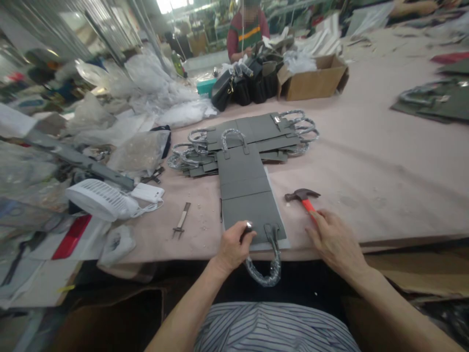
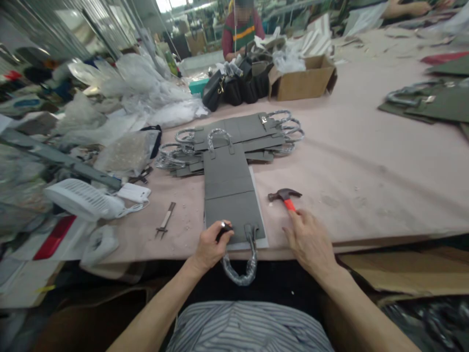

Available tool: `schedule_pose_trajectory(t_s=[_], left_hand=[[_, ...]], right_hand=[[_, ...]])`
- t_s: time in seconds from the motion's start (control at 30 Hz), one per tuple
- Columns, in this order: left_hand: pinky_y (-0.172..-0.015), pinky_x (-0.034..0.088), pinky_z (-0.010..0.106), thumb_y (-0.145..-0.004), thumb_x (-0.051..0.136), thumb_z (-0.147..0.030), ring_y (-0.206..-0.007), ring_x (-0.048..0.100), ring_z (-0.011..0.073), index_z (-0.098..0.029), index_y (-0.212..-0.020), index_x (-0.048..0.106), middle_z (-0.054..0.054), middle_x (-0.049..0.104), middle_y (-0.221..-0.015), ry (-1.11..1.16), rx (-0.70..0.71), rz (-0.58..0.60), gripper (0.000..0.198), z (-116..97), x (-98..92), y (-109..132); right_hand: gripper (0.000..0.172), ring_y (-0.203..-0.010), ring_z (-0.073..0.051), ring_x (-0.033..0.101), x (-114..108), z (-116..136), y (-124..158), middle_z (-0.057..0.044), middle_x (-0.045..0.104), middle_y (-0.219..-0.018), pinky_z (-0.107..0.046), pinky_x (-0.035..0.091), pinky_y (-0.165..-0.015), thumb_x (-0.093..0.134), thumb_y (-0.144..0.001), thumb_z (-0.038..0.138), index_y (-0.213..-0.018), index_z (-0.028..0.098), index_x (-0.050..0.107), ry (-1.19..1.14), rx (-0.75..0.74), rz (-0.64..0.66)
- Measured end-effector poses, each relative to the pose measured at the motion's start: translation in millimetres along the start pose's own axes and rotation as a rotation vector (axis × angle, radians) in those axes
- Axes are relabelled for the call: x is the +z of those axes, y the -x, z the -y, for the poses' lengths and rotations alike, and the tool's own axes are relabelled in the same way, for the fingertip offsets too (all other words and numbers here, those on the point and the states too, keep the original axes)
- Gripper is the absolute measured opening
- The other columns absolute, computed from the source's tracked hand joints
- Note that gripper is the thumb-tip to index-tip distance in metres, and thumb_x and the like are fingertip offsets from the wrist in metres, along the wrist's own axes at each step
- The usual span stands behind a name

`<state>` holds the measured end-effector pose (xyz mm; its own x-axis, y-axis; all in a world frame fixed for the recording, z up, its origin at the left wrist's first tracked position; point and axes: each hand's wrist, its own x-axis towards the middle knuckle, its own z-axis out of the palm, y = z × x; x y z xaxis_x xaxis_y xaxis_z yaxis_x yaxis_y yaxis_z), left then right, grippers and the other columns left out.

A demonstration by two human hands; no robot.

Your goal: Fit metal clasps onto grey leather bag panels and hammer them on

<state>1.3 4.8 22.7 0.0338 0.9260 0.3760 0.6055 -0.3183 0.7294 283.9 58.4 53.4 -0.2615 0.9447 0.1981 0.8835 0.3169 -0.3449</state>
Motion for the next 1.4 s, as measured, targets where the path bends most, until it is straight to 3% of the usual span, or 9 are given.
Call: schedule_pose_trajectory(t_s=[0.13,0.27,0.43,0.6,0.77,0.93,1.07,1.27,1.4], left_hand=[[-0.081,0.059,0.028,-0.094,0.062,-0.026,-0.086,0.072,0.0178,-0.018,-0.102,0.066,0.006,0.073,-0.092,-0.025,-0.012,-0.022,0.012,-4.9,-3.0,-1.5],[-0.080,0.061,0.028,-0.094,0.063,-0.021,-0.084,0.073,0.0172,-0.018,-0.101,0.066,0.006,0.075,-0.091,-0.052,0.050,-0.019,0.009,-4.2,-2.3,-2.5],[-0.090,0.062,0.032,-0.093,0.063,-0.016,-0.095,0.076,0.0198,-0.017,-0.101,0.068,0.010,0.077,-0.099,-0.026,0.182,-0.086,0.010,0.0,1.5,2.3],[-0.086,0.064,0.030,-0.090,0.066,-0.015,-0.089,0.077,0.0184,-0.017,-0.097,0.070,0.007,0.078,-0.094,0.049,-0.002,-0.158,0.008,-0.1,0.4,3.3],[-0.092,0.063,0.034,-0.088,0.070,-0.011,-0.098,0.077,0.0213,-0.016,-0.104,0.069,0.010,0.079,-0.102,0.048,0.179,-0.094,0.017,0.8,-3.0,5.1],[-0.087,0.065,0.032,-0.092,0.066,-0.015,-0.090,0.078,0.0197,-0.016,-0.099,0.070,0.008,0.079,-0.096,0.046,0.004,-0.172,0.007,-2.2,-4.0,2.5],[-0.090,0.064,0.033,-0.091,0.067,-0.014,-0.096,0.077,0.0209,-0.016,-0.100,0.069,0.009,0.079,-0.099,0.080,0.162,-0.094,0.010,-3.5,-4.6,2.6],[-0.084,0.064,0.030,-0.094,0.065,-0.021,-0.089,0.078,0.0186,-0.017,-0.099,0.069,0.007,0.079,-0.094,0.142,-0.269,-0.224,0.008,-3.0,-7.0,1.3],[-0.083,0.064,0.030,-0.092,0.067,-0.023,-0.090,0.078,0.0192,-0.017,-0.096,0.071,0.006,0.080,-0.095,0.203,-0.301,-0.197,0.009,1.0,-12.0,-1.3]], right_hand=[[0.043,-0.123,-0.034,0.054,27.3,47.2,3.2,-0.018,0.056,-0.134,-0.053,0.048,-0.102,0.053,-0.096,0.037,-0.134,0.017,0.054,-0.191,-0.231,0.034],[0.043,-0.131,-0.036,0.045,51.7,75.7,8.8,-0.018,0.051,-0.140,-0.057,0.042,-0.110,0.056,-0.092,0.026,-0.134,0.015,0.056,-0.233,-0.188,0.026],[0.044,-0.132,-0.036,0.043,56.4,77.6,11.7,-0.018,0.051,-0.141,-0.054,0.041,-0.112,0.056,-0.092,0.022,-0.134,0.012,0.057,-0.220,-0.138,0.035],[0.045,-0.132,-0.035,0.043,55.4,78.4,10.8,-0.018,0.052,-0.140,-0.054,0.043,-0.111,0.059,-0.090,0.022,-0.134,0.011,0.059,-0.238,-0.124,0.020],[0.044,-0.132,-0.035,0.044,56.4,78.9,10.8,-0.018,0.054,-0.139,-0.054,0.044,-0.110,0.058,-0.090,0.021,-0.133,0.012,0.060,-0.259,-0.124,0.007],[0.046,-0.133,-0.035,0.043,56.5,78.0,10.6,-0.018,0.052,-0.141,-0.055,0.043,-0.111,0.059,-0.090,0.021,-0.135,0.012,0.058,-0.269,-0.127,0.014],[0.045,-0.132,-0.037,0.043,55.5,78.5,10.1,-0.019,0.053,-0.139,-0.057,0.045,-0.108,0.057,-0.090,0.021,-0.134,0.011,0.059,-0.250,-0.129,0.018],[0.044,-0.131,-0.037,0.044,54.5,79.0,8.8,-0.019,0.053,-0.138,-0.057,0.046,-0.106,0.057,-0.090,0.021,-0.133,0.010,0.059,-0.261,-0.125,0.022],[0.045,-0.132,-0.038,0.043,55.5,78.6,9.2,-0.019,0.053,-0.138,-0.058,0.045,-0.108,0.058,-0.089,0.021,-0.133,0.010,0.059,-0.268,-0.118,0.022]])
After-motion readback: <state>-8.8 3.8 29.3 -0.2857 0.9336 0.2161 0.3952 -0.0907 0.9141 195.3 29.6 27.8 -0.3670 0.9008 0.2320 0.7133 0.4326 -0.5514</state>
